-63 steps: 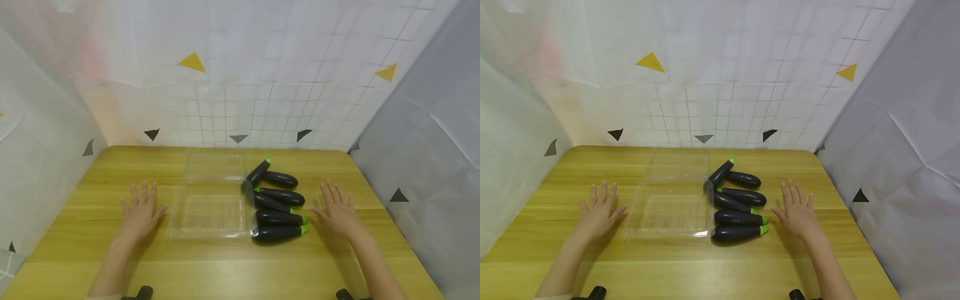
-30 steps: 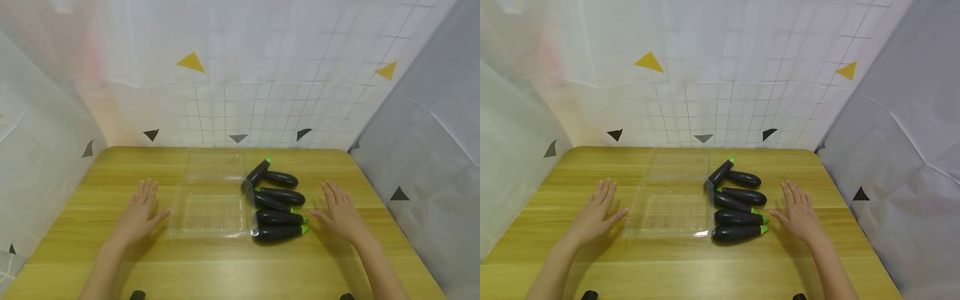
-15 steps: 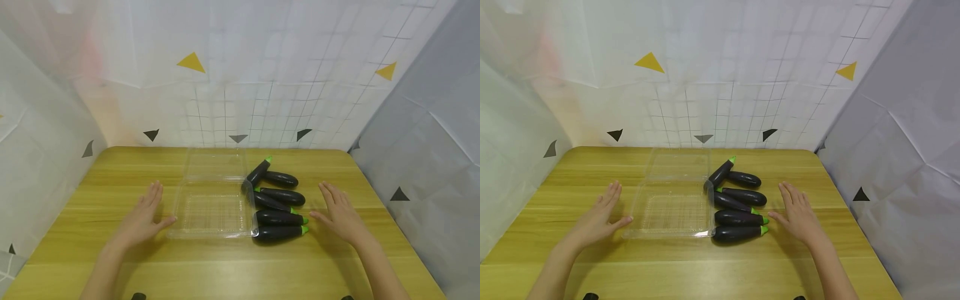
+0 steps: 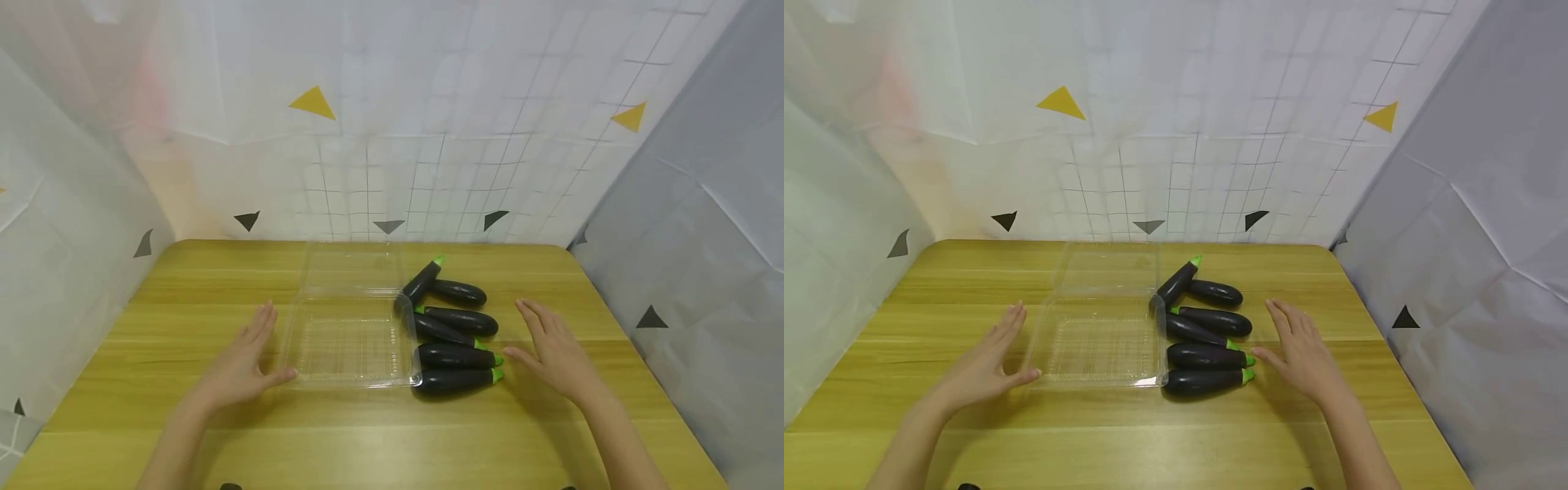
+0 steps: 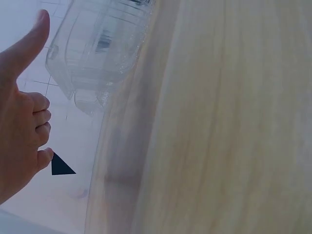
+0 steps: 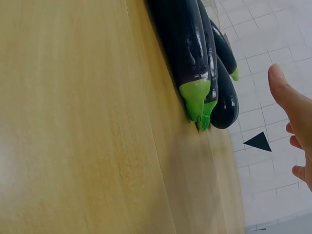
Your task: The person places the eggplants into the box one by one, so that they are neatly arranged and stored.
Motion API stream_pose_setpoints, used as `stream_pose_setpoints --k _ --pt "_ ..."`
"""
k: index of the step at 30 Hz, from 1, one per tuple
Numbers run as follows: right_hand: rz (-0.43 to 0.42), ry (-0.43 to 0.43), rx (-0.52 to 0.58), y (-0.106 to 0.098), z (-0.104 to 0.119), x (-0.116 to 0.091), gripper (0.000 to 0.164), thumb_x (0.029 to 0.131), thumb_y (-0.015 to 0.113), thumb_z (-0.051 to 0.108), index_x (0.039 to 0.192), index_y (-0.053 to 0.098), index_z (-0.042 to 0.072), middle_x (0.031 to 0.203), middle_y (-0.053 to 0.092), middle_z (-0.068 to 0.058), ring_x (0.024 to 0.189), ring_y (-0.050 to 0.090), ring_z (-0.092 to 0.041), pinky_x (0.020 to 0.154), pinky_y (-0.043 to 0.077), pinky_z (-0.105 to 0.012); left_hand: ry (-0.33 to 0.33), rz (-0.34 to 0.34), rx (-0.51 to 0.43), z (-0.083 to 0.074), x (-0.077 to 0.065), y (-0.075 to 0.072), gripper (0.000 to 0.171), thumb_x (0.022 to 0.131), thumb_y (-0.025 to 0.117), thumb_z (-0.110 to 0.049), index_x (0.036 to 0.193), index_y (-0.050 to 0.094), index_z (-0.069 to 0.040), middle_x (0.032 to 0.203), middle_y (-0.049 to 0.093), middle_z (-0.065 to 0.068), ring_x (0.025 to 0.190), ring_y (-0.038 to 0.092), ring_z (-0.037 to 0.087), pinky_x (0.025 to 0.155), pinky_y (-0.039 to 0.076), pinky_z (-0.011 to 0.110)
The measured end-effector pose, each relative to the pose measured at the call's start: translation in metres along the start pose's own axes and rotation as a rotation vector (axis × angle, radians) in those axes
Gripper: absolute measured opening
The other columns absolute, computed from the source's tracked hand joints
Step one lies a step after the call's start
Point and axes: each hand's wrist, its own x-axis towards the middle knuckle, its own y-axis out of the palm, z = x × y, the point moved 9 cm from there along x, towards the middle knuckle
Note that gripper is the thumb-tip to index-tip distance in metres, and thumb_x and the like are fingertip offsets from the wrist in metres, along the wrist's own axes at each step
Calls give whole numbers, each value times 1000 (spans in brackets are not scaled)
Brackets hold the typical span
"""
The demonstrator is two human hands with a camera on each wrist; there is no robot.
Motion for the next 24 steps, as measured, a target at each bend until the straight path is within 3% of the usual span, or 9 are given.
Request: stream_pose_setpoints --k 4,11,17,24 --pt "-5 -12 16 -1 4 0 88 87 70 41 154 20 13 150 28 -17 133 29 -42 104 27 -62 -1 10 -8 -3 -1 4 113 81 68 -58 155 -1 -9 160 -10 6 143 6 43 109 16 63" --pt "-61 -71 42 -9 19 3 88 80 77 41 151 32 16 145 39 -8 129 38 -35 100 36 -58 5 15 -11 -9 0 8 113 81 68 -59 155 -1 -8 160 -11 6 142 8 44 109 17 63" --pt "-103 -113 60 -13 31 5 88 74 81 44 146 41 15 140 45 -5 126 43 -31 98 38 -53 -1 20 -6 -10 -1 11 111 82 64 -61 155 0 -6 160 -5 13 136 14 55 100 27 69" --pt "-123 -137 87 -13 41 4 87 67 85 46 140 49 15 134 49 -4 121 46 -28 93 43 -51 -1 31 -36 -13 -1 12 112 83 64 -61 154 0 -3 159 -3 18 134 14 59 101 24 69"
